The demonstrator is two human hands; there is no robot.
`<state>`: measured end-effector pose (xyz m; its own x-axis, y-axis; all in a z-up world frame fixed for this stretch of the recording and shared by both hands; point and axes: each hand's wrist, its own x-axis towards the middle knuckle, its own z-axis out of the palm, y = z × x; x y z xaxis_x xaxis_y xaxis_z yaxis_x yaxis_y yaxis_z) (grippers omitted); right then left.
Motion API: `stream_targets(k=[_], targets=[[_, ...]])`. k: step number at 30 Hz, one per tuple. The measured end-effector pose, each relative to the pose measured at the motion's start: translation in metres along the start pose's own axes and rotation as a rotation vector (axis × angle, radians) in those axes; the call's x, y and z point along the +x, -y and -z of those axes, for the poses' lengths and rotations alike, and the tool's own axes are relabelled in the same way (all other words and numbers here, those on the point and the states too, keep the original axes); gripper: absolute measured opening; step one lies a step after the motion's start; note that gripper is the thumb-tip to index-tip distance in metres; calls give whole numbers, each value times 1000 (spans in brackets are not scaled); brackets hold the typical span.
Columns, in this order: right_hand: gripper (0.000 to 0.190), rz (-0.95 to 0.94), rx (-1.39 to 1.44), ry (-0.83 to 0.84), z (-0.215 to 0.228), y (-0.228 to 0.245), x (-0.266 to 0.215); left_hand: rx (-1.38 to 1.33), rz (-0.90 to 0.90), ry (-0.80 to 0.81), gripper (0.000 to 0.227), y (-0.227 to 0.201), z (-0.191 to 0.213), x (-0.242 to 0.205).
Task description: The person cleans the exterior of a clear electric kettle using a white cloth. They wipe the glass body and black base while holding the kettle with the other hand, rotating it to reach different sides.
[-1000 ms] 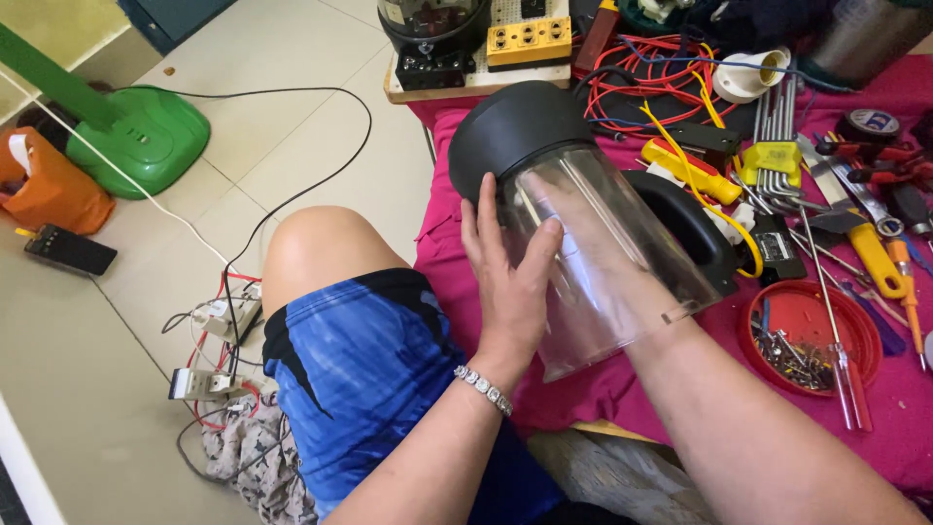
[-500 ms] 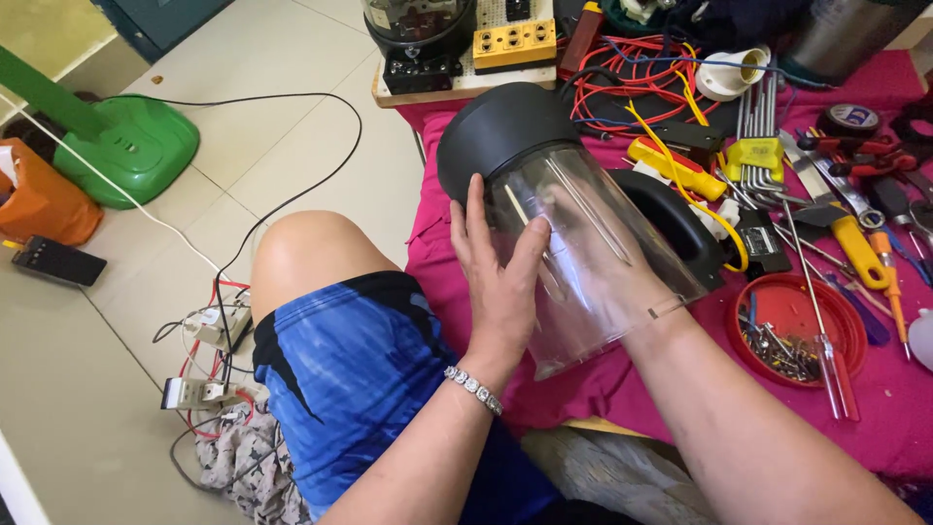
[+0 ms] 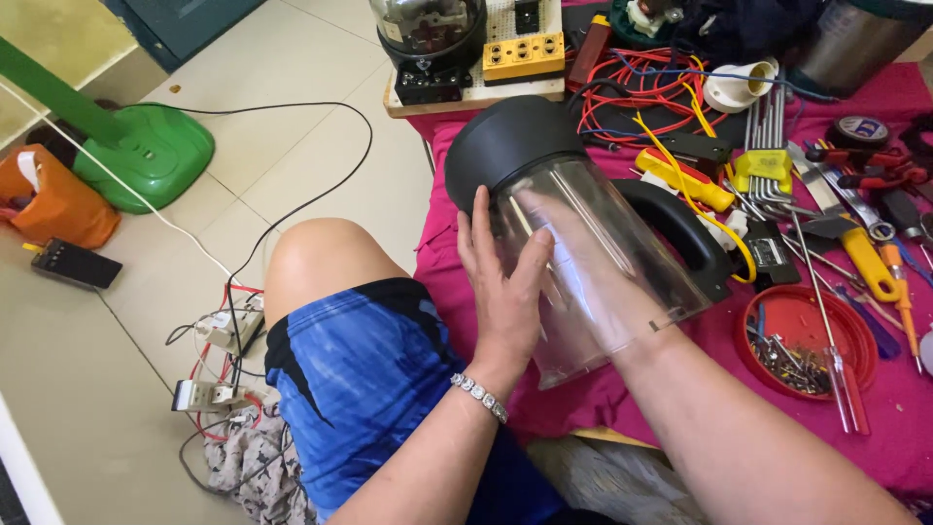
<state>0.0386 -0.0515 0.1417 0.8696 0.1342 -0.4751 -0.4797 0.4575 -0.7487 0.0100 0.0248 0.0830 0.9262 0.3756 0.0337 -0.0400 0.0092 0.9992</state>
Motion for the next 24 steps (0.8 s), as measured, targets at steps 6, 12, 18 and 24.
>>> stream_targets(k=[6,12,18,24], targets=[[29,124,-173,88,3,-4,16,32,-78,16,85,11,9,0],[43,776,-445,473,62,-34,44,10,-63,24,84,13,12,-2],[19,-114,521,110,32,-16,47,11,-75,16,84,16,10,0],[72,502,46,545,75,-57,71,5,-55,15,86,12,10,-1]])
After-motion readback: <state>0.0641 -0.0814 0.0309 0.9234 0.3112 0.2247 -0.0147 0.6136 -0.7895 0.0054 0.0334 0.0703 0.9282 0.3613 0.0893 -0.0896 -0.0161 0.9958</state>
